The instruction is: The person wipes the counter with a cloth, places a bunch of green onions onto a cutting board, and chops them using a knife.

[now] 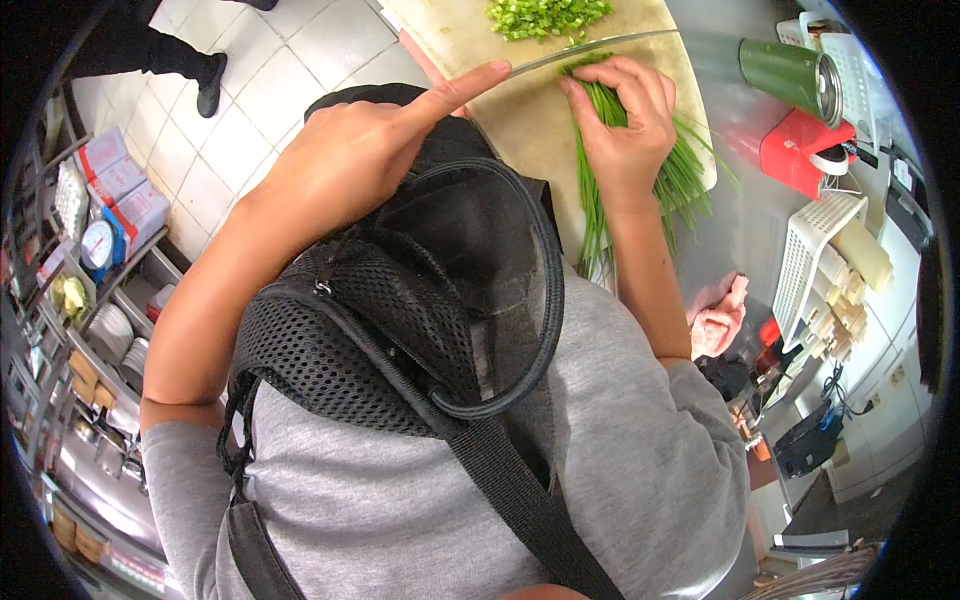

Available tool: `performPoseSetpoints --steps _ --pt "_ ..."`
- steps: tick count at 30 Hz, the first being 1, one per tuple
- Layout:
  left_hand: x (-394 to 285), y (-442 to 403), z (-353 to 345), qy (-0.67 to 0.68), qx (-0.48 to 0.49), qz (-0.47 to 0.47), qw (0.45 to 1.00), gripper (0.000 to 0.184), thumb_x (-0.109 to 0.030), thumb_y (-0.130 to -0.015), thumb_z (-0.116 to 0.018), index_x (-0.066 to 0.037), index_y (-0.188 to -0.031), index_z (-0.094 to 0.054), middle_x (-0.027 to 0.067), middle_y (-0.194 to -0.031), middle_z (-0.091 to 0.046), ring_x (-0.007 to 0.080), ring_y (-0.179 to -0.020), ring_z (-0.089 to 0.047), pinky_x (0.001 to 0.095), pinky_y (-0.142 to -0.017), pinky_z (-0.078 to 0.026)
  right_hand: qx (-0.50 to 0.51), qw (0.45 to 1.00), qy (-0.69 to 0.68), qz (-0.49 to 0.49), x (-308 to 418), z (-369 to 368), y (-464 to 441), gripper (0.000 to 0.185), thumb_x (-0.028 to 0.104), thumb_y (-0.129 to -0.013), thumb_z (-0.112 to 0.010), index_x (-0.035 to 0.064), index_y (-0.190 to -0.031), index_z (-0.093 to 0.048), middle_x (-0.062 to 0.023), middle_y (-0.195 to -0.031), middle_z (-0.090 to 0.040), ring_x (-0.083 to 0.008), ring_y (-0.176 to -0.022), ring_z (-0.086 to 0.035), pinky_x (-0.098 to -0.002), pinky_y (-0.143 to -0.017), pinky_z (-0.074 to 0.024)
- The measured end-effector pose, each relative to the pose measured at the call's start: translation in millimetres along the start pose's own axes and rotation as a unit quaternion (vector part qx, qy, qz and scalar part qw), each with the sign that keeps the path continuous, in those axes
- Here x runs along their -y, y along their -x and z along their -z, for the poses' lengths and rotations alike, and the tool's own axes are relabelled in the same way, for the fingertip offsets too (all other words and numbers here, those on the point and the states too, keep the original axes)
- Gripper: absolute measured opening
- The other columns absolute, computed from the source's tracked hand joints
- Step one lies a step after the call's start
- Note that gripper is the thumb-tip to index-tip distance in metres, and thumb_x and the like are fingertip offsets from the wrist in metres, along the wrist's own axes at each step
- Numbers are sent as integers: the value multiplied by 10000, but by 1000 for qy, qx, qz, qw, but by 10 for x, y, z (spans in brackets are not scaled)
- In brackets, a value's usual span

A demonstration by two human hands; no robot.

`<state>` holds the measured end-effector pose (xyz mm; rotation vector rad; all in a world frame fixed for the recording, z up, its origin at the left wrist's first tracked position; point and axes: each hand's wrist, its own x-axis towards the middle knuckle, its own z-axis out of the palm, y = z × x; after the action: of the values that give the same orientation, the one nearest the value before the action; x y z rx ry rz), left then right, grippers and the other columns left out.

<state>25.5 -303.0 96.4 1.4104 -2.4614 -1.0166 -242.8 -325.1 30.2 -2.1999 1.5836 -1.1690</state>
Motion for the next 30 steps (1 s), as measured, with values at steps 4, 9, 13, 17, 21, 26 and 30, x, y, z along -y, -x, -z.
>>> performPoseSetpoints --steps 4,9,13,17,21,26,30 --pt "-52 30 87 -5 52 13 999 816 14 -899 -588 -333 -1585 -318 205 -774 -672 399 -629 -652 510 -565 -499 4 1000 5 -3 -5 13 0 208 78 -693 -886 84 -859 -760 -53 -924 -701 -241 -914 -623 -345 -827 -490" --pt "-45 68 103 2 58 9 998 808 14 -901 -593 -317 -1587 -323 216 -834 -691 390 -629 -656 498 -568 -500 1 1000 4 -11 8 20 0 210 74 -685 -890 76 -847 -756 -53 -912 -696 -240 -907 -622 -346 -823 -490" --pt "-17 92 93 8 59 5 998 819 23 -890 -589 -317 -1586 -326 197 -875 -705 387 -621 -654 484 -561 -506 -8 1000 -4 -6 -53 -22 41 251 112 -640 -894 118 -838 -741 -54 -937 -658 -268 -916 -594 -383 -820 -480" --pt "-1 102 41 -11 62 8 998 846 34 -872 -585 -331 -1587 -319 170 -882 -713 377 -614 -652 476 -558 -522 -11 1000 5 -21 3 30 43 284 119 -633 -902 129 -863 -736 -55 -993 -647 -272 -943 -589 -396 -848 -472" --pt "-38 73 64 -34 83 26 996 874 43 -856 -586 -347 -1588 -308 172 -823 -696 366 -603 -647 477 -555 -526 22 999 21 28 -21 113 89 305 107 -644 -896 118 -897 -726 -57 -1004 -647 -278 -975 -596 -404 -877 -475" --pt "1 101 -3 -54 46 -7 997 929 33 -821 -586 -370 -1596 -269 147 -659 -627 324 -550 -634 456 -517 -515 14 999 29 43 -30 107 121 289 59 -679 -889 92 -924 -740 -75 -995 -694 -284 -977 -642 -376 -874 -508" --pt "18 191 71 -70 61 2 996 939 62 -790 -612 -335 -1591 -323 114 -623 -535 287 -532 -582 463 -548 -480 15 999 26 33 -35 88 103 261 46 -697 -876 93 -917 -742 -75 -979 -704 -282 -966 -647 -376 -867 -513"
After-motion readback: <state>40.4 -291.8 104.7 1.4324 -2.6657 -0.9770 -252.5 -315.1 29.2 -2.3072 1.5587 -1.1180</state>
